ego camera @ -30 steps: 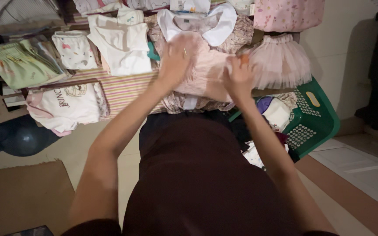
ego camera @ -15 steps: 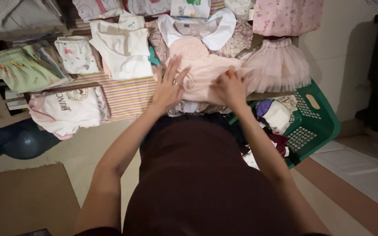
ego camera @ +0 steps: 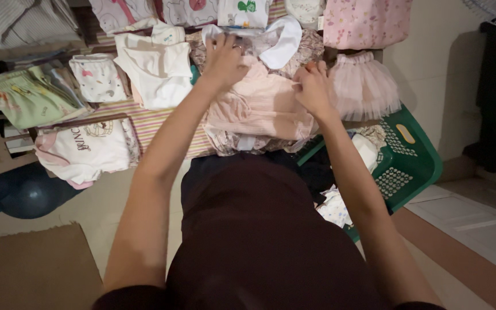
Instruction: The person folds various baby clothes, including a pink tulle skirt, a floral dress, and a pink top, on a striped table. They pick items from a green laundry basket, fold them by hand, and place them in a growing pile on the table.
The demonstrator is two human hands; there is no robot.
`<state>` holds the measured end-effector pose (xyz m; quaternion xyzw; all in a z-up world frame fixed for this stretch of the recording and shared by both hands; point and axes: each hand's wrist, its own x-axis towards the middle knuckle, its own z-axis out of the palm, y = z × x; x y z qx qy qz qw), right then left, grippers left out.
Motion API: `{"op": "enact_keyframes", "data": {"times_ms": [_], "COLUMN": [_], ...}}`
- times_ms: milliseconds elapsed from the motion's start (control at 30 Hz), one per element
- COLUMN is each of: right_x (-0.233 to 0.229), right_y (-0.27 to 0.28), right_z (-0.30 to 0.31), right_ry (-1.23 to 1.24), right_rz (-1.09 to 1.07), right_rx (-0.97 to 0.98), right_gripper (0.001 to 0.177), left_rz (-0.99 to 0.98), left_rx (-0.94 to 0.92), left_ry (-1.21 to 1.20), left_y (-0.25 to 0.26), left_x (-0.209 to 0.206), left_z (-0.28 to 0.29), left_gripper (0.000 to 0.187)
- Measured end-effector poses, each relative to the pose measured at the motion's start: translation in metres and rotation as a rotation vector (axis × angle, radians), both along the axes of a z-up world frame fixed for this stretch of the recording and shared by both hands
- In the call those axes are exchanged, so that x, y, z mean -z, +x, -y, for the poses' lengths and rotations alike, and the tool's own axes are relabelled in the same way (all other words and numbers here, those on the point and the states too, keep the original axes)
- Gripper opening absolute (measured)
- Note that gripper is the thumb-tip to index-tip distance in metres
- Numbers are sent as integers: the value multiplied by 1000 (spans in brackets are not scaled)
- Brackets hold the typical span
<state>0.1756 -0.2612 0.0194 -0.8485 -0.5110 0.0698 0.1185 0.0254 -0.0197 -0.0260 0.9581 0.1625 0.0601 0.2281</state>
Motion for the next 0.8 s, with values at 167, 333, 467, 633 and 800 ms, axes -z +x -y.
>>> {"op": "enact_keyframes", "data": {"times_ms": [167, 333, 467, 633, 800], "right_x": [2, 8, 8, 10, 30], "right_y": [-17, -68, -103, -132, -156], "right_z": [34, 77, 76, 30, -12], "right_ry": [58, 30, -71, 36, 64], "right_rz": [102, 176, 216, -223, -252], "right_rx": [-26, -117, -13, -147, -109], "right_gripper": [28, 34, 60, 84, 92], "left_rz": [87, -74, -45, -28, 44], "left_rx": [163, 372, 321, 304, 313], "left_ry": [-249, 143, 78, 315, 337], "left_y": [-49, -125, -158, -156, -134], "left_x": [-9, -22, -25, -12, -14], "left_z": [-8, 30, 51, 51, 47], "left_gripper": [51, 58, 86, 73, 39]}}
